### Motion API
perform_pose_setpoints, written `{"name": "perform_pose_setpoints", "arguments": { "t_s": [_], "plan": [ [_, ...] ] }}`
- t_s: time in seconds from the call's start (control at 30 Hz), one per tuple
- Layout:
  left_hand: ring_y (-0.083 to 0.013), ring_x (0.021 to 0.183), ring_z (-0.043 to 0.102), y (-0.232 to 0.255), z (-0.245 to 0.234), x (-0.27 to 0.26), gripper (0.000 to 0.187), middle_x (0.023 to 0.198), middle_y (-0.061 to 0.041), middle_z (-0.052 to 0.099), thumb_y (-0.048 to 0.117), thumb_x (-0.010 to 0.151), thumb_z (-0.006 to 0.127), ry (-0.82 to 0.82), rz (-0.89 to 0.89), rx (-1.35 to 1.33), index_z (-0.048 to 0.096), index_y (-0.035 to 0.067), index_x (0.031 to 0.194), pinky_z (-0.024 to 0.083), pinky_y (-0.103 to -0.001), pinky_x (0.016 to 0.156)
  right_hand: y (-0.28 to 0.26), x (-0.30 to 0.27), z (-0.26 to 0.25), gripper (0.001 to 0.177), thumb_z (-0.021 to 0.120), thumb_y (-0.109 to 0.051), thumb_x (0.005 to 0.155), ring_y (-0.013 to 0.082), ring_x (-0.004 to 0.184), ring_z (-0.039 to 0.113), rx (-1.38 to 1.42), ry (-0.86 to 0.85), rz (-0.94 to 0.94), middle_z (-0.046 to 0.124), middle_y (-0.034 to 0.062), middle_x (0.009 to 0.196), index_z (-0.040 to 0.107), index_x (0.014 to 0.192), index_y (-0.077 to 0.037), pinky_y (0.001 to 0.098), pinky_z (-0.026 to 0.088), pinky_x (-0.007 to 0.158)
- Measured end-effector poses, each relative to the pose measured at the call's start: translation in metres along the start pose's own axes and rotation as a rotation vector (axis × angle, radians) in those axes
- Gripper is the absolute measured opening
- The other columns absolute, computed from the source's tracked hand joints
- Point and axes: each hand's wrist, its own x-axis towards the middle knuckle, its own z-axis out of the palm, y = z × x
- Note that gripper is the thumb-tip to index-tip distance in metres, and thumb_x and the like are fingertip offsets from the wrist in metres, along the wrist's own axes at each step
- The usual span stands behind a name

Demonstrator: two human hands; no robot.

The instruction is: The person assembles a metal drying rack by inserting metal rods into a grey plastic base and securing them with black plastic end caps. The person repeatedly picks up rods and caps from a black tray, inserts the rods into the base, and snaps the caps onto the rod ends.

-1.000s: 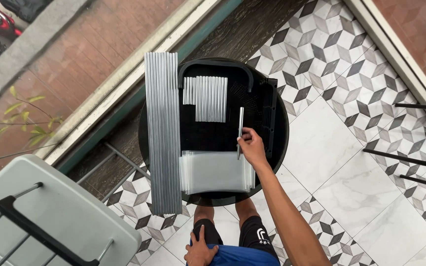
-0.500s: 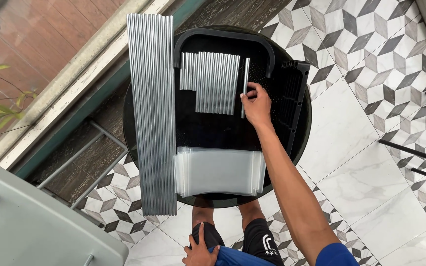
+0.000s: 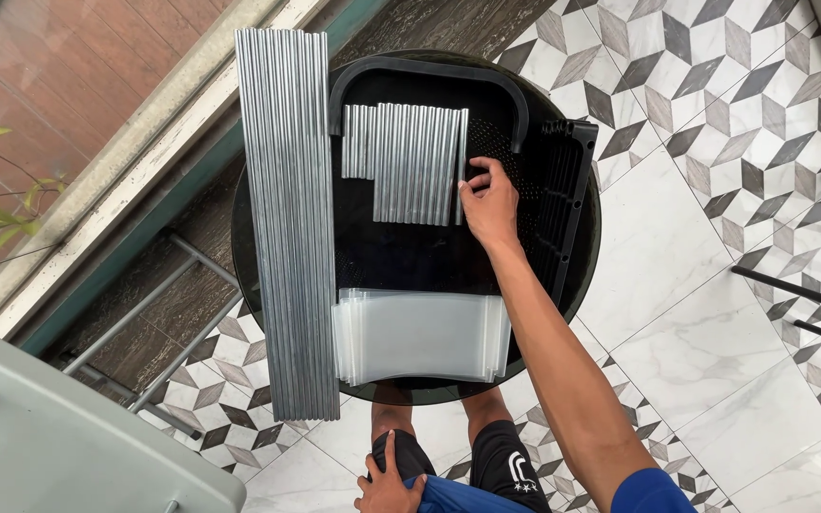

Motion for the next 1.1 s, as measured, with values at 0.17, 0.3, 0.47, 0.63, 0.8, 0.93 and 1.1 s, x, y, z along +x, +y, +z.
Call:
{"name": "perform_pose_setpoints", "arguments": {
  "t_s": [0.17,0.3,0.47,0.63,0.8,0.93,1.1],
  "plan": [
    [-0.0482,0.137,0.042,0.0033,-0.0082,-0.0092,0.114,0.16,-0.019,0.022,0.07,0.08,0.077,0.004,0.003,-0.009,-0.006,0.056,0.157,0.046,-0.06,0.099,0.0014,-0.0026,0.0008,0.04,0.071,-0.011,0.092,0.0091,0.072,0.066,0.009,-0.031,0.019,0.067,0.0014,0.093,0.061,0.131,-0.01,0.028,0.06,0.072],
    [-0.0473,0.137,0.042,0.0042,-0.0095,-0.0111,0.113,0.161,-0.019,0.021,0.07,0.08,0.077,0.011,-0.004,-0.007,-0.005,0.057,0.157,0.047,-0.059,0.099,0.0021,-0.0026,0.0009,0.039,0.071,-0.011,0.092,0.0091,0.072,0.066,0.012,-0.037,0.004,0.067,0.0014,0.092,0.062,0.13,-0.01,0.0285,0.06,0.071],
    [-0.0466,0.137,0.042,0.0042,-0.0071,-0.01,0.113,0.162,-0.019,0.021,0.07,0.079,0.077,0.005,-0.004,-0.015,-0.004,0.057,0.157,0.047,-0.058,0.099,0.0023,-0.0016,0.001,0.039,0.072,-0.011,0.092,0.0092,0.071,0.065,0.018,-0.044,-0.013,0.067,0.0015,0.091,0.062,0.129,-0.01,0.0286,0.06,0.07],
    [-0.0483,0.138,0.041,0.0047,-0.0087,-0.0092,0.112,0.162,-0.02,0.019,0.069,0.08,0.078,-0.02,0.002,-0.027,-0.003,0.055,0.157,0.046,-0.059,0.1,0.0002,0.0011,0.0022,0.039,0.072,-0.011,0.092,0.0093,0.07,0.066,-0.005,-0.04,-0.016,0.068,0.0013,0.09,0.062,0.129,-0.011,0.0285,0.06,0.07],
    [-0.048,0.138,0.041,0.0041,-0.0087,-0.0118,0.112,0.162,-0.021,0.02,0.069,0.081,0.077,-0.018,0.012,-0.045,-0.004,0.056,0.158,0.046,-0.059,0.1,0.0013,-0.0003,0.0021,0.038,0.072,-0.012,0.092,0.0096,0.071,0.066,-0.006,-0.043,-0.027,0.067,0.0013,0.09,0.063,0.129,-0.01,0.029,0.06,0.07],
    [-0.0485,0.138,0.04,0.0045,-0.0082,-0.0089,0.112,0.162,-0.021,0.019,0.069,0.081,0.077,-0.033,0.012,-0.04,-0.004,0.055,0.158,0.045,-0.06,0.1,0.0031,-0.0001,0.0022,0.038,0.072,-0.012,0.092,0.0095,0.071,0.065,-0.001,-0.042,-0.029,0.067,0.0011,0.09,0.063,0.129,-0.01,0.0291,0.06,0.07],
    [-0.0476,0.139,0.039,0.0045,-0.0024,-0.0024,0.112,0.162,-0.019,0.018,0.069,0.081,0.077,-0.038,-0.012,-0.032,-0.005,0.057,0.157,0.044,-0.059,0.101,0.0058,0.0018,0.0035,0.039,0.073,-0.013,0.091,0.0091,0.071,0.066,0.0,-0.038,-0.025,0.067,0.0011,0.09,0.063,0.129,-0.011,0.0288,0.06,0.07]
  ]
}}
